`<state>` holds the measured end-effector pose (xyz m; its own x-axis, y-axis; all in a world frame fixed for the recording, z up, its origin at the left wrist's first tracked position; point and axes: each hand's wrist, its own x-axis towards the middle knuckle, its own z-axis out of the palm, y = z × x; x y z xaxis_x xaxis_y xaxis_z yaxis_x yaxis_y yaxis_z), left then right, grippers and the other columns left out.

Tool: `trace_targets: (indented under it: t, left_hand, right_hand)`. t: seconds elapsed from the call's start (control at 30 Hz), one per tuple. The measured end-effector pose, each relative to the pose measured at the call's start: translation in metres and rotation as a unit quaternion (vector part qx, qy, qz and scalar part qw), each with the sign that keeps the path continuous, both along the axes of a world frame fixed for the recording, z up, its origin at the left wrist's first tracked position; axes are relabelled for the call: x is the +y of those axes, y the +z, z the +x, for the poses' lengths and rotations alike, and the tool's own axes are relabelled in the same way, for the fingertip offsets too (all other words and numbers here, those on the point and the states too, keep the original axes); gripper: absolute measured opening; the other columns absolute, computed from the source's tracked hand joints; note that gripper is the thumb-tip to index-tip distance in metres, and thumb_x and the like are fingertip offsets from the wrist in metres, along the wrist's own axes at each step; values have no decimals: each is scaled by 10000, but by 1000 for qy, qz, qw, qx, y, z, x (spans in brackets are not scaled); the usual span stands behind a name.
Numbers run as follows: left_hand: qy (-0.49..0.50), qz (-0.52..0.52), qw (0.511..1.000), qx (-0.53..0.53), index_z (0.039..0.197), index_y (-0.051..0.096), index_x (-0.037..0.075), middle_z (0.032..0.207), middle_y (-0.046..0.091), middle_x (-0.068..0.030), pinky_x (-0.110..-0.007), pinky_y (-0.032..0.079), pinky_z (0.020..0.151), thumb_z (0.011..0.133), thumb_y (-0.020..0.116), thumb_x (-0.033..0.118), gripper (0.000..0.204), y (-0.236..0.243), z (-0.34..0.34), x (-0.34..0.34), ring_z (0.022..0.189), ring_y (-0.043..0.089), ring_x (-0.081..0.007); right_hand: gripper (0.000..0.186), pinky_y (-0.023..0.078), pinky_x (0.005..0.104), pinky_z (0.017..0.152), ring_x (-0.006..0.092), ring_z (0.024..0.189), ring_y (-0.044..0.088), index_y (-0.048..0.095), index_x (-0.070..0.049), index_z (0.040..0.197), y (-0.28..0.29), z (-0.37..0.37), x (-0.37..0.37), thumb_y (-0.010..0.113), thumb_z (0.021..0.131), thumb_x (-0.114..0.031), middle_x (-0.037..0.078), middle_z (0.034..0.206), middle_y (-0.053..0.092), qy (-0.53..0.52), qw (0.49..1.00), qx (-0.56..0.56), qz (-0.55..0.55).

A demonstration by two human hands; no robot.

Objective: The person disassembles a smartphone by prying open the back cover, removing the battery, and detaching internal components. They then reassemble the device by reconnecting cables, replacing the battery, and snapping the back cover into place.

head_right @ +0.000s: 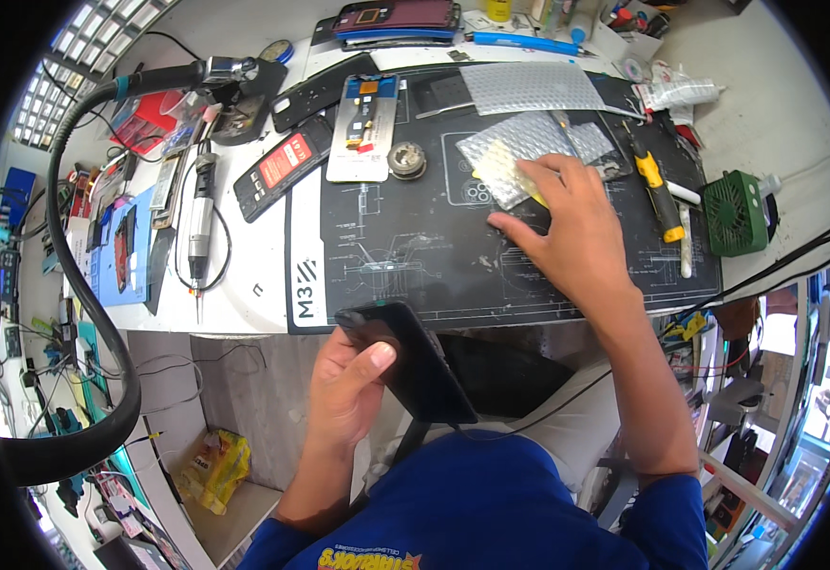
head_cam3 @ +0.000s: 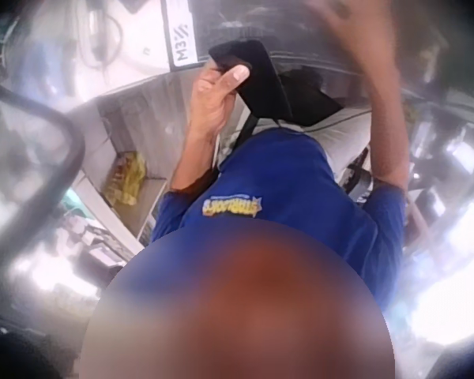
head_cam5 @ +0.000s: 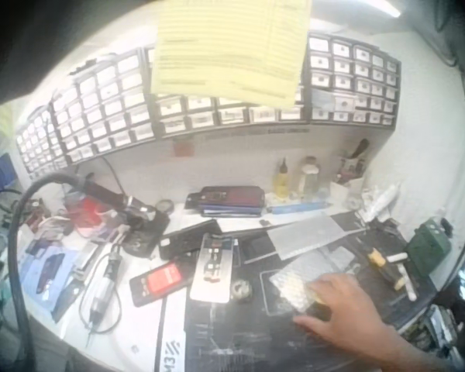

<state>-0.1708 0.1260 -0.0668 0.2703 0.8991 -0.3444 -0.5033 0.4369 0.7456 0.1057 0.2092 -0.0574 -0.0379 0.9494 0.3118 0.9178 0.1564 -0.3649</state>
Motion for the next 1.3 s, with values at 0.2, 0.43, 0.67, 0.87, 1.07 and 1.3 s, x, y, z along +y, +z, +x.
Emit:
trace_targets:
  t: [0.2,0.43,0.67,0.87,1.07,1.3]
  left_hand:
    - [-13,5,1000,7,1149,667,70,1050,683,13,-258,447,910,973,757,136,209,-4,2,4,967,586,-67]
    - [-15,19,1000,20,1205,666,43,1113,703,-9,-271,465,986,994,746,159,254,0,7,7,1042,617,-81]
    - [-10,58,996,65,1234,661,14,1146,705,-22,-255,495,965,1008,713,70,238,14,20,-2,1043,632,-79]
    - [-31,86,990,110,1225,659,4,1119,700,-23,-240,489,930,1016,711,65,223,36,34,-16,1015,616,-69]
    - [-52,94,991,78,1259,658,1,1144,706,-37,-256,501,964,1016,706,61,254,50,45,-29,1049,628,-80]
    - [-55,109,989,88,1257,658,-1,1144,706,-38,-257,497,963,1007,715,63,264,54,47,-44,1052,627,-80]
  right_hand:
    - [385,539,417,942,328,1117,642,722,-76,1208,-11,9,11,829,876,-239,102,1200,661,8,998,-25,50]
    - [316,518,416,971,328,1114,653,724,-63,1193,-12,7,7,788,921,-210,115,1205,687,-2,998,9,66]
    - [223,529,331,837,228,934,680,750,-27,1136,10,-8,-39,760,949,-147,118,1074,738,13,976,216,18]
    - [190,512,277,769,134,867,655,761,-12,1136,25,-17,-91,711,999,-133,85,1030,749,56,891,440,-94]
    - [197,525,277,835,136,938,689,752,-4,1162,38,-20,-125,682,1025,-128,81,1021,743,75,840,526,-111]
    - [211,528,279,867,133,952,694,741,8,1180,41,-10,-148,670,1037,-129,87,1028,745,45,838,531,-117]
